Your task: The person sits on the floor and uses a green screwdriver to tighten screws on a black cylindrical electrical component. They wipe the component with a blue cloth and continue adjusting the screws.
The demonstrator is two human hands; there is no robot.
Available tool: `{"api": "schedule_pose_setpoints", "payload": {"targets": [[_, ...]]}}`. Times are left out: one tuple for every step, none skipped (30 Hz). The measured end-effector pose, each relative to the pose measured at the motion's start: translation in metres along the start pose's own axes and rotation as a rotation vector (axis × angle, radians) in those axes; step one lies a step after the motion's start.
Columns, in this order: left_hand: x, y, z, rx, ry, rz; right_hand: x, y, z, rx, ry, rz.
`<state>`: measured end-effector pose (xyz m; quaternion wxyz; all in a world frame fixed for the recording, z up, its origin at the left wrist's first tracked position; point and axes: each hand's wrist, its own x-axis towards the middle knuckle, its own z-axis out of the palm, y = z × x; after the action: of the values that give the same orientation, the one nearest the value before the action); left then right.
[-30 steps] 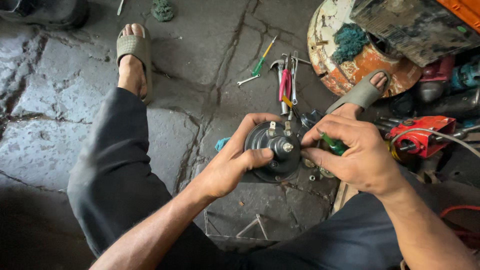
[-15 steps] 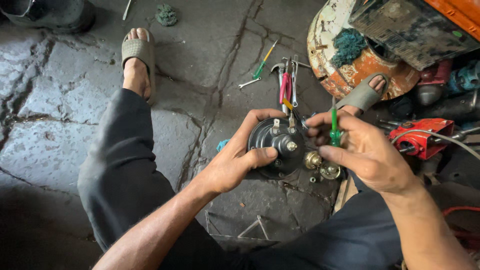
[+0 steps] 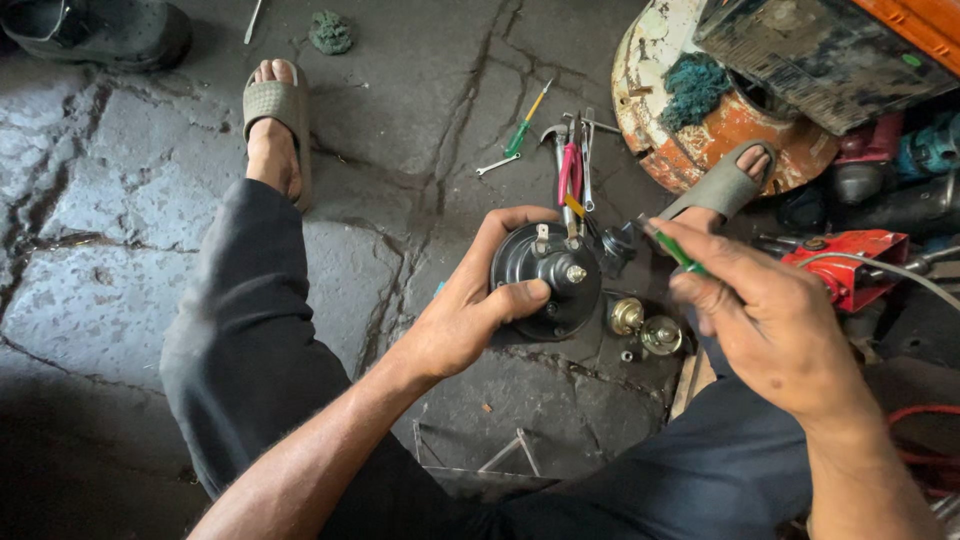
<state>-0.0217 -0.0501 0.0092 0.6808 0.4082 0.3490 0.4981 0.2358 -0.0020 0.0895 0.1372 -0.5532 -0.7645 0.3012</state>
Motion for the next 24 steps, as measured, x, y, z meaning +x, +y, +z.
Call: {"api": "schedule_pose_setpoints", "payload": {"targets": [[0.0, 0.0, 0.0, 0.001, 0.004, -0.007, -0.002, -0.002, -0.002, 0.025, 0.021, -0.033], [0.0, -0.001, 0.0, 0.001, 0.008, -0.014, -0.003, -0.003, -0.006, 0.049, 0.041, -0.067], [0.0, -0.001, 0.0, 0.015, 0.007, -0.004, -0.005, -0.005, -0.008, 0.074, 0.062, -0.099], [0.0, -0.002, 0.0, 0.029, 0.005, 0.007, -0.006, -0.006, -0.009, 0.171, 0.084, -0.09], [0.001, -0.002, -0.001, 0.044, 0.004, 0.017, -0.007, -0.007, -0.009, 0.269, 0.107, -0.081], [0.001, -0.002, -0.001, 0.053, 0.004, 0.025, -0.008, -0.007, -0.01, 0.367, 0.129, -0.072], [0.002, -0.002, -0.001, 0.062, 0.003, 0.033, -0.009, -0.007, -0.011, 0.381, 0.188, -0.112], [0.002, -0.002, -0.001, 0.07, 0.003, 0.041, -0.011, -0.008, -0.012, 0.395, 0.246, -0.152], [0.003, -0.002, -0.001, 0.064, 0.006, 0.031, -0.012, -0.008, -0.013, 0.41, 0.304, -0.193], [0.003, -0.002, -0.001, 0.057, 0.009, 0.022, -0.012, -0.008, -0.015, 0.446, 0.301, -0.226], [0.003, -0.001, -0.001, 0.05, 0.012, 0.012, -0.012, -0.008, -0.017, 0.484, 0.297, -0.259], [0.003, -0.001, -0.001, 0.0, 0.012, -0.01, -0.012, -0.008, -0.018, 0.513, 0.292, -0.281], [0.003, 0.0, 0.0, -0.05, 0.01, -0.031, -0.012, -0.008, -0.019, 0.542, 0.286, -0.302], [0.003, 0.0, 0.0, -0.101, 0.009, -0.053, -0.011, -0.009, -0.02, 0.561, 0.279, -0.311], [0.003, 0.0, 0.0, -0.121, 0.01, -0.052, -0.01, -0.01, -0.019, 0.568, 0.291, -0.319], [0.003, 0.0, 0.0, -0.143, 0.01, -0.051, -0.009, -0.011, -0.019, 0.576, 0.303, -0.328], [0.004, 0.0, 0.0, -0.165, 0.011, -0.051, -0.01, -0.012, -0.017, 0.572, 0.334, -0.335], [0.004, -0.001, -0.001, -0.233, 0.016, -0.105, -0.01, -0.014, -0.015, 0.567, 0.356, -0.362], [0.006, -0.001, -0.001, -0.302, 0.021, -0.158, -0.009, -0.015, -0.013, 0.562, 0.378, -0.389], [0.006, -0.002, -0.002, -0.371, 0.028, -0.21, -0.008, -0.016, -0.01, 0.554, 0.389, -0.435], [0.006, -0.003, -0.002, -0.419, 0.015, -0.201, -0.008, -0.016, -0.008, 0.534, 0.406, -0.456], [0.007, -0.003, -0.003, -0.467, -0.001, -0.192, -0.008, -0.016, -0.007, 0.514, 0.423, -0.476], [0.008, -0.004, -0.003, -0.515, -0.017, -0.183, -0.006, -0.016, -0.004, 0.485, 0.446, -0.475], [0.009, -0.005, -0.003, -0.523, -0.023, -0.19, -0.005, -0.015, -0.003, 0.378, 0.467, -0.497]]}}
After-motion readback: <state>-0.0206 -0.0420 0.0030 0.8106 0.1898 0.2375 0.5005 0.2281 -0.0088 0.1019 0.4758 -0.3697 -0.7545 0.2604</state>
